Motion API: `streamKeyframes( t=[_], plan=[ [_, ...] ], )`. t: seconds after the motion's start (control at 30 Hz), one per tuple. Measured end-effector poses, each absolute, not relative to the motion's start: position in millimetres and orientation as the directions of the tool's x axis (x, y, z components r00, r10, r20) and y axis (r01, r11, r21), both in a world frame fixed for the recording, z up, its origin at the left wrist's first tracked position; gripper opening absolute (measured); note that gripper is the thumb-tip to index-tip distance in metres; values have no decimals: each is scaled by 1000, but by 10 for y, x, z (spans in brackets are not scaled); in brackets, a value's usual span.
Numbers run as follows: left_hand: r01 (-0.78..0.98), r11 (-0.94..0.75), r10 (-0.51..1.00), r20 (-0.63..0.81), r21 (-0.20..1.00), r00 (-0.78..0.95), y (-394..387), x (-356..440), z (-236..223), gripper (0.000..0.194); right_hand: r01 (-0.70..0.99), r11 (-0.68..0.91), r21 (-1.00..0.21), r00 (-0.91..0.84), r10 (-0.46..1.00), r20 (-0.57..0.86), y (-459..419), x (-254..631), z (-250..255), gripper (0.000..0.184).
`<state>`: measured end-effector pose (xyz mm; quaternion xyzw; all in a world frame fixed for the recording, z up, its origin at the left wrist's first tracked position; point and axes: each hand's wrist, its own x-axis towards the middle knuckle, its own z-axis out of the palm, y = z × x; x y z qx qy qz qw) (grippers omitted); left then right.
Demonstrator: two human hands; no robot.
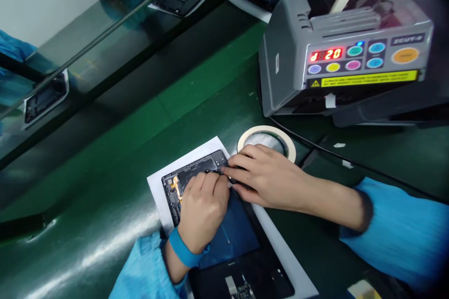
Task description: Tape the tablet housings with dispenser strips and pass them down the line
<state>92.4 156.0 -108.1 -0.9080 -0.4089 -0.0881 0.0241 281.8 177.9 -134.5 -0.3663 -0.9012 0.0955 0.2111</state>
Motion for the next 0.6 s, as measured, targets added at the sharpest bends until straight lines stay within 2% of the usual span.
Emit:
streamKeyframes(
  t=[0.17,0.4,0.6],
  plan=[
    [780,-615,784,191,110,591,1585,876,-1071,20,604,742,-292,-657,671,344,1763,2823,-1342,29],
    [763,-513,855,150,392,497,1627,815,-1145,16,587,788,-184,-697,608,379,1702,2814,-1370,30],
    [738,-464,871,104,490,479,1645,775,-1202,13,565,812,-145,-727,574,377,1668,2783,-1374,31]
  ],
)
